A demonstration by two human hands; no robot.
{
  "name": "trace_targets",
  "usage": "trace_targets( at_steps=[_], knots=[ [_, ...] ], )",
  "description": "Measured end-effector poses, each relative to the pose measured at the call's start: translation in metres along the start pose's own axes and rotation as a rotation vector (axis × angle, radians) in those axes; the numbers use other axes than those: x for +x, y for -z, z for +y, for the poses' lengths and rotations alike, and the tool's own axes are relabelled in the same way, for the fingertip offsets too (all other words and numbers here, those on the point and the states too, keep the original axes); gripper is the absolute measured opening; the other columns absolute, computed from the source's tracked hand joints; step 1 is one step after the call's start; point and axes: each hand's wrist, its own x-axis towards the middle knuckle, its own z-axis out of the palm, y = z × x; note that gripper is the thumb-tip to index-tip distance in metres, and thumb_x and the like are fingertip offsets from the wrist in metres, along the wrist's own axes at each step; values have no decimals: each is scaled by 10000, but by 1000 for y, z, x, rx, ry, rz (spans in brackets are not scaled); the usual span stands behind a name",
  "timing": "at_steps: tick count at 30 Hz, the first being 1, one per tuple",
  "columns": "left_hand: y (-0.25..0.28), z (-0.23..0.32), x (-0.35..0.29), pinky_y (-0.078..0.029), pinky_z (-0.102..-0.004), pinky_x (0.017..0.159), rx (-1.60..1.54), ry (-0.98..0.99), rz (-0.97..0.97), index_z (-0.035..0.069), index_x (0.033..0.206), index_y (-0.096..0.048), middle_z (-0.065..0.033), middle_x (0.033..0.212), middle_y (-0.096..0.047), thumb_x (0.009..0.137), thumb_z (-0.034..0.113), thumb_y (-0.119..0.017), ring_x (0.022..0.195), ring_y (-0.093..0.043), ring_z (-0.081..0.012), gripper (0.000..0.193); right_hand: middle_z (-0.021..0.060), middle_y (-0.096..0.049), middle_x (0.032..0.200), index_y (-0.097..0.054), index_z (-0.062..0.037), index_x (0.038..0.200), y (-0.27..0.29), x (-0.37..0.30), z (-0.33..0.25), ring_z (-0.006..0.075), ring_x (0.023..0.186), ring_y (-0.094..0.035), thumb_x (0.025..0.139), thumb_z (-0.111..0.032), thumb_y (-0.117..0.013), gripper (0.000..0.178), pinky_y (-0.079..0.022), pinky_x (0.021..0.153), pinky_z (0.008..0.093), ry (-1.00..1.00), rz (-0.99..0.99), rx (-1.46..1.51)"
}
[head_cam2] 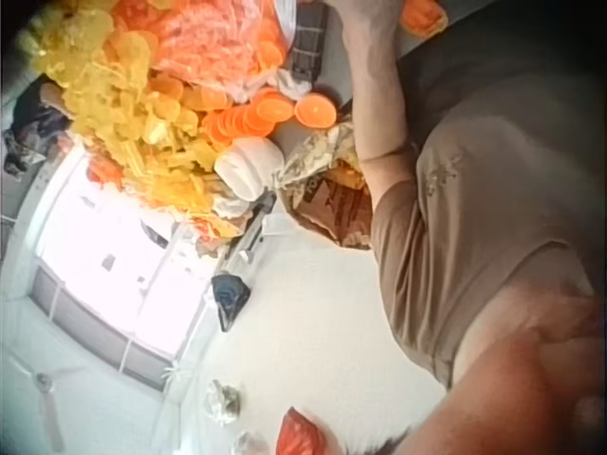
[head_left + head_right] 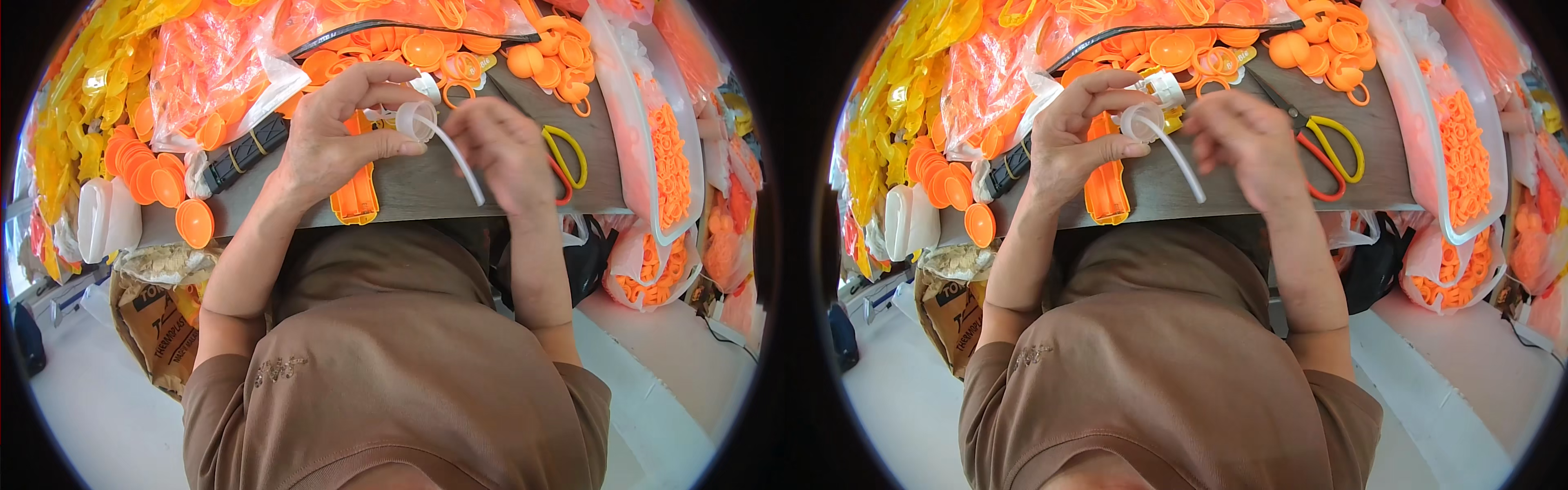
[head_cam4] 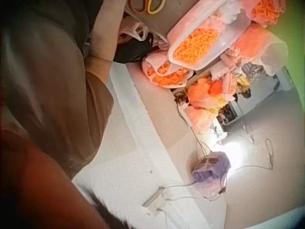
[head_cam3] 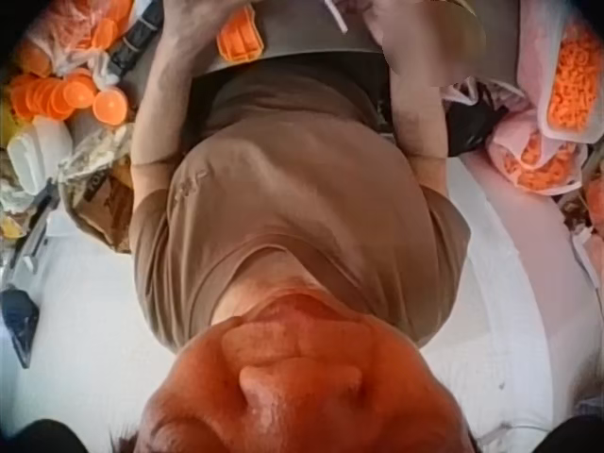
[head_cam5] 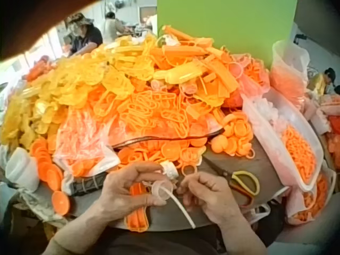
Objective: Assembling various components of a yellow plastic toy gun using a hot glue gun at a factory workbench.
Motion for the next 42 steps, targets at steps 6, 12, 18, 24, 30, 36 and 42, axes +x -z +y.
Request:
trace_targets(
  at_steps=[6,12,18,24,30,36,42],
  knots=[
    [4,3,-3,-474,-297,850,11,49,-11,10,1168,-560,-63,1015,-689,693,67,-783,919,-614,-133,528,33,-584,687,-598,4,897,-30,0,5,64,525,-498,919,-153,-559,163,-370,448,202,74,-135,-33],
    [13,13,-3,-475,-292,843,-8,57,-42,-13,1117,-599,-71,997,-681,761,85,-735,929,-609,-135,393,2,-562,647,-599,-16,766,-33,-6,-1,23,499,-433,907,-162,-589,203,-326,431,185,208,12,-362],
    [16,20,1,-472,-286,827,-21,178,-126,-5,1003,-648,-43,920,-665,821,144,-689,878,-597,-126,239,-28,-546,624,-586,-7,767,-40,-10,-2,22,508,-450,886,-93,-622,152,-327,449,198,351,77,-597],
    [10,22,4,-474,-291,761,169,-18,-151,11,997,-646,-37,869,-661,798,110,-702,832,-598,-142,229,-3,-604,787,-590,4,817,-30,-3,8,65,614,-517,872,-28,-620,70,-409,512,257,881,170,-1058],
    [6,9,5,-486,-337,704,507,-276,-158,59,992,-655,-83,863,-646,754,67,-699,803,-587,-256,243,62,-621,942,-585,11,1031,-21,-11,19,143,784,-608,928,-58,-530,135,-510,662,269,413,218,-669],
    [5,-4,5,-489,-337,698,534,-373,-139,77,965,-676,-59,872,-649,744,77,-700,786,-581,-234,222,202,-578,1131,-396,55,1260,-22,-11,24,283,987,-623,923,-42,-463,357,-549,817,388,20,75,62],
    [5,-8,7,-488,-324,676,570,-436,-165,93,954,-690,-35,874,-658,750,113,-704,773,-579,-222,206,207,-584,1123,-405,58,1233,-20,-13,32,301,1048,-600,909,-26,-472,341,-519,889,429,31,85,245]
  ],
)
